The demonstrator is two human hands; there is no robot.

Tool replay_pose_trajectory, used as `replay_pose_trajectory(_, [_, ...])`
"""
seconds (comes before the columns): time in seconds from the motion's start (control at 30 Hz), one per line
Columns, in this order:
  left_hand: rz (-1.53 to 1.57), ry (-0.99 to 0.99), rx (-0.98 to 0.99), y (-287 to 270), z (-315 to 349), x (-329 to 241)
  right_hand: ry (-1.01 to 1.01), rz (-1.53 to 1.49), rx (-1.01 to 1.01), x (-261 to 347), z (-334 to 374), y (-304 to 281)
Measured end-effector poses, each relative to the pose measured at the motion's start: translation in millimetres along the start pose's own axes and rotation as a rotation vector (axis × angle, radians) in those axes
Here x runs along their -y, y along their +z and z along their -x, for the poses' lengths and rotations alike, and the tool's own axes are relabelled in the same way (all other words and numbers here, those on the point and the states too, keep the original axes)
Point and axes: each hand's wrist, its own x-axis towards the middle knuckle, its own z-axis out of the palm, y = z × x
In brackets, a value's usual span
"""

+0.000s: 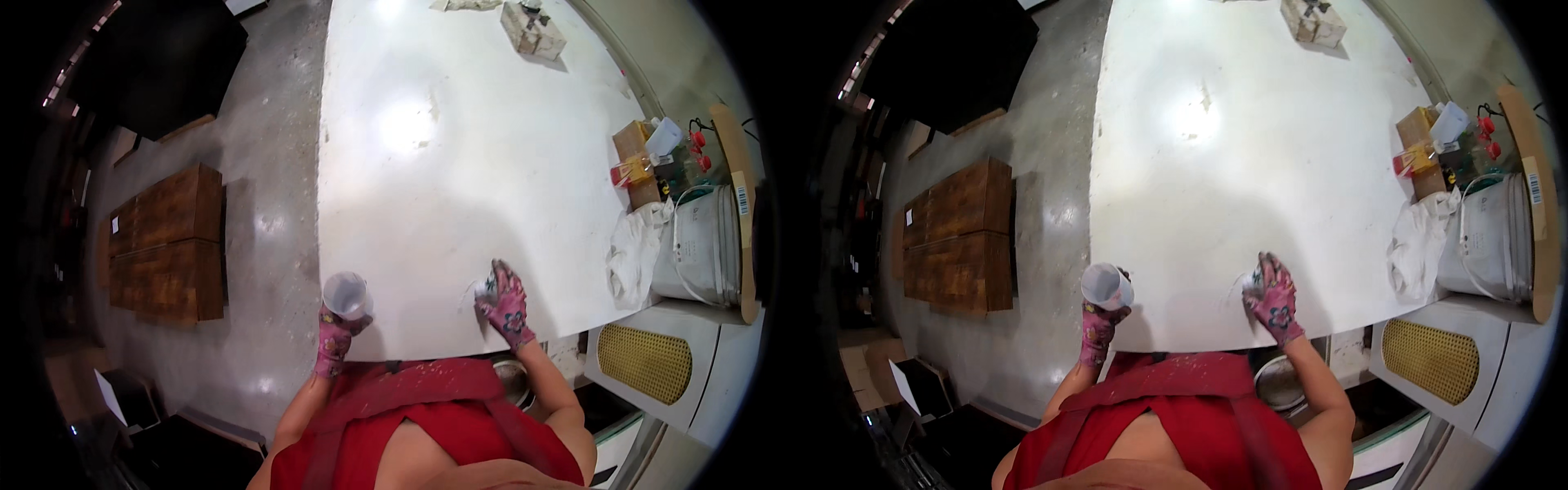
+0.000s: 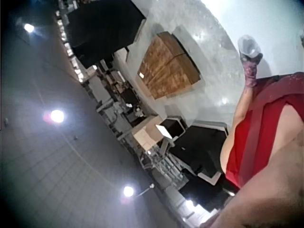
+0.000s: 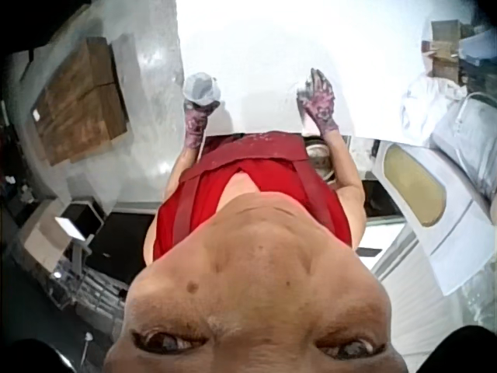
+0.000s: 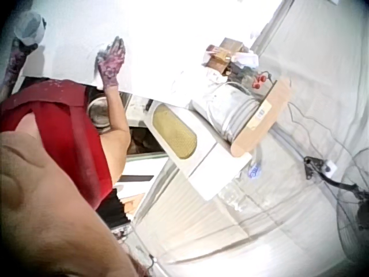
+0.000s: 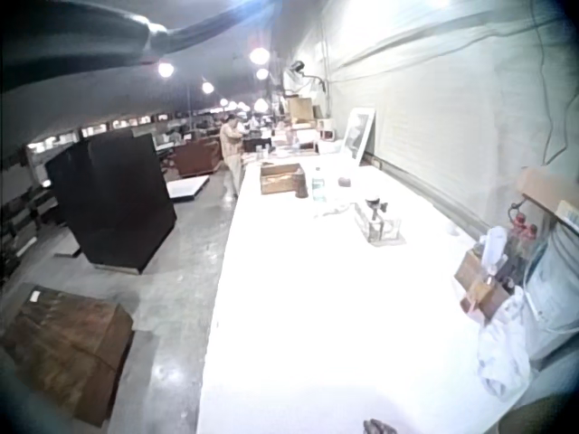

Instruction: The person uses a utility knife to cut the plastic seal on a small white container. After successfully opening the container, the person walks across the workshop floor and places the container on a nearby workbench.

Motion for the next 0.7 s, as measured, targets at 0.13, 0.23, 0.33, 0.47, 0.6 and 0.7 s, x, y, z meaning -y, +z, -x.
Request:
replay_pose_trajectory(0.13, [0.426, -0.135, -0.109, -60.9, -6.9, 14.8, 0.111, 0.100, 0.004, 27.3, -19.4, 33.3])
replay_pose_trajectory(0.23, [0.178, -0.050, -0.177, -130.8, -17.4, 35.1, -0.012, -0.265, -0.359, 53.9, -26.3, 50.3])
replay_pose_trajectory(0.33, [0.259, 0.242, 0.009, -208.6, -33.6, 43.0, 0.240, -0.559, -0.481, 82.6, -30.0, 51.1])
replay_pose_trajectory(0.47, [0.273, 0.083, -0.085, -316.9, -35.4, 40.6, 0.374, -0.636, -0.597, 113.4, -35.9, 48.6])
replay_pose_trajectory(0.6, [0.263, 0.023, -0.096, -376.4, -41.7, 42.4, 0.508, -0.698, -0.658, 119.9, -46.3, 47.4])
replay_pose_trajectory(0.7, [0.279, 0.035, -0.045, -387.1, -62.7, 46.6, 0.435, -0.544, -0.566, 109.6, -45.0, 46.2])
